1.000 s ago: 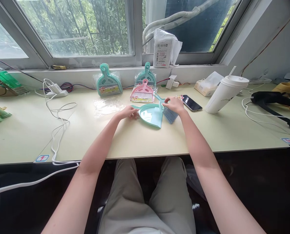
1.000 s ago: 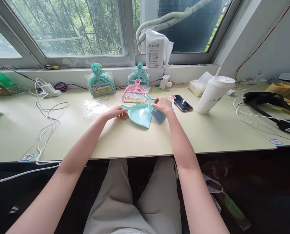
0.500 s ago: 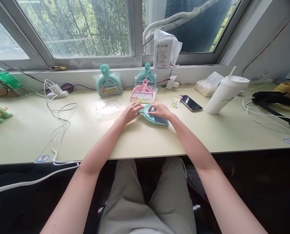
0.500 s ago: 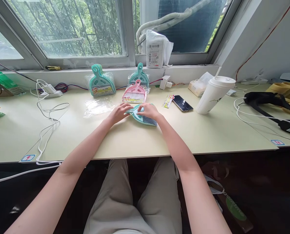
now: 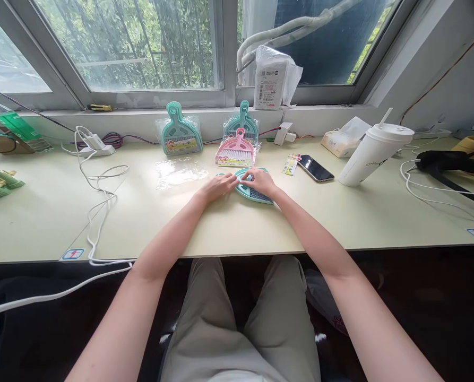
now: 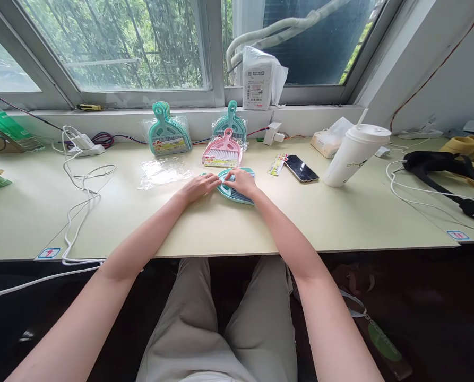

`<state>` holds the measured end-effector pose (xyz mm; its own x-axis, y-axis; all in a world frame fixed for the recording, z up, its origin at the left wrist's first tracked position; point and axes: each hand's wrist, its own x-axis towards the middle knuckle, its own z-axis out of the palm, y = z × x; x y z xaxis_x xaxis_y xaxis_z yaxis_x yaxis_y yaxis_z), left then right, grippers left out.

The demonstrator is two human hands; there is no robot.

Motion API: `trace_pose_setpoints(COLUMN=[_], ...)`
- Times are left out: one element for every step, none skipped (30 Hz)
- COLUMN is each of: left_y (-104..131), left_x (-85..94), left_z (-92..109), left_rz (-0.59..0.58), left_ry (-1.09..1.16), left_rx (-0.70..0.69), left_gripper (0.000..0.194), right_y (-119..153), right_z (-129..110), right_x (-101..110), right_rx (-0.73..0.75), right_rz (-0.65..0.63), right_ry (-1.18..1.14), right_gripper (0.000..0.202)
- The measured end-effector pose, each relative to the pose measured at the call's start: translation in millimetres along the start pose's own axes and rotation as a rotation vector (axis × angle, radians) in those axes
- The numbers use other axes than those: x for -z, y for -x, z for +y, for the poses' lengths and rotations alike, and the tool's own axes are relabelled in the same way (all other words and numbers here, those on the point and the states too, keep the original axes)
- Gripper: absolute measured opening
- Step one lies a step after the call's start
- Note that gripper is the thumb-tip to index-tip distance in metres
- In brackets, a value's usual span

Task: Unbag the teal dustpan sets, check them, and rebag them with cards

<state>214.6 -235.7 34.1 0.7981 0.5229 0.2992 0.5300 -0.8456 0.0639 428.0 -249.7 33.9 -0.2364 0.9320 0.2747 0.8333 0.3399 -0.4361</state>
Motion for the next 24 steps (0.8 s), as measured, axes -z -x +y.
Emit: trace_pose_setpoints(left_y=[0.7, 1.2, 1.5, 1.7, 1.7, 1.5, 1.3, 1.1, 0.8, 0.5, 0.3, 0.1, -0.1, -0.1, 0.1, 0.3, 0.7, 1.1, 1.5, 1.6, 1.3, 0.4, -1.1, -3.4], left_x=[0.1, 0.1, -0.1, -0.4, -0.8, -1.3, -1.8, -2.3, -2.8, -3.2, -3.6, -4.0, -4.5, -5.2, -5.9, -6.7, -7.5, -8.0, -8.1, -7.6, -6.6, -5.0, -2.8, -0.4], left_z=[0.8, 1.6, 2.5, 3.3, 4.0, 4.6, 5.1, 5.5, 5.7, 5.8, 5.7, 5.4, 4.8, 4.0, 3.1, 2.3, 1.6, 1.3, 1.5, 2.4, 4.0, 6.4, 9.3, 12.7], left_rz=[0.001, 0.006, 0.011, 0.013, 0.009, 0.001, -0.010, -0.022, -0.031, -0.036, -0.036, -0.031, -0.022, -0.011, -0.001, 0.009, 0.017, 0.023, 0.033, 0.055, 0.100, 0.174, 0.277, 0.399], left_ry=[0.046, 0.084, 0.109, 0.120, 0.120, 0.110, 0.094, 0.077, 0.065, 0.059, 0.059, 0.066, 0.079, 0.094, 0.110, 0.125, 0.136, 0.141, 0.144, 0.149, 0.161, 0.181, 0.211, 0.255], left_rx=[0.019, 0.035, 0.050, 0.063, 0.073, 0.082, 0.090, 0.096, 0.101, 0.104, 0.105, 0.104, 0.102, 0.102, 0.101, 0.100, 0.097, 0.092, 0.085, 0.079, 0.081, 0.099, 0.138, 0.202], left_gripper=[0.030, 0.029, 0.028, 0.027, 0.027, 0.026, 0.026, 0.026, 0.026, 0.026, 0.026, 0.025, 0.025, 0.024, 0.024, 0.023, 0.023, 0.023, 0.024, 0.025, 0.027, 0.028, 0.029, 0.031], right_y=[-0.2, -0.3, -0.4, -0.5, -0.5, -0.5, -0.6, -0.6, -0.6, -0.7, -0.8, -0.8, -0.8, -0.7, -0.6, -0.2, 0.2, 0.7, 1.3, 1.7, 2.0, 2.0, 1.7, 1.1], right_z=[0.3, 0.6, 0.8, 0.9, 0.9, 0.9, 0.8, 0.7, 0.7, 0.7, 0.8, 0.8, 0.8, 0.7, 0.3, -0.2, -1.0, -1.9, -2.9, -4.0, -4.9, -5.8, -6.5, -7.1], right_x=[0.1, 0.3, 0.7, 1.1, 1.6, 2.0, 2.4, 2.5, 2.5, 2.3, 1.9, 1.5, 1.3, 1.4, 2.2, 3.6, 5.8, 8.8, 12.3, 15.9, 19.5, 22.4, 24.6, 25.6], right_rx=[0.006, 0.012, 0.016, 0.019, 0.020, 0.021, 0.024, 0.028, 0.032, 0.035, 0.037, 0.037, 0.037, 0.039, 0.044, 0.051, 0.058, 0.063, 0.063, 0.058, 0.046, 0.028, 0.005, -0.023], right_rz=[-0.004, -0.008, -0.012, -0.016, -0.020, -0.025, -0.030, -0.037, -0.043, -0.049, -0.054, -0.056, -0.055, -0.052, -0.051, -0.057, -0.066, -0.078, -0.089, -0.093, -0.084, -0.059, -0.019, 0.035], right_ry=[-0.012, -0.022, -0.032, -0.041, -0.047, -0.051, -0.051, -0.048, -0.042, -0.035, -0.030, -0.025, -0.021, -0.014, -0.007, 0.000, 0.004, 0.006, 0.007, 0.007, 0.005, -0.003, -0.018, -0.040], right_gripper=[0.020, 0.020, 0.020, 0.020, 0.021, 0.021, 0.021, 0.020, 0.020, 0.020, 0.020, 0.020, 0.020, 0.021, 0.020, 0.020, 0.019, 0.018, 0.017, 0.016, 0.015, 0.015, 0.015, 0.016])
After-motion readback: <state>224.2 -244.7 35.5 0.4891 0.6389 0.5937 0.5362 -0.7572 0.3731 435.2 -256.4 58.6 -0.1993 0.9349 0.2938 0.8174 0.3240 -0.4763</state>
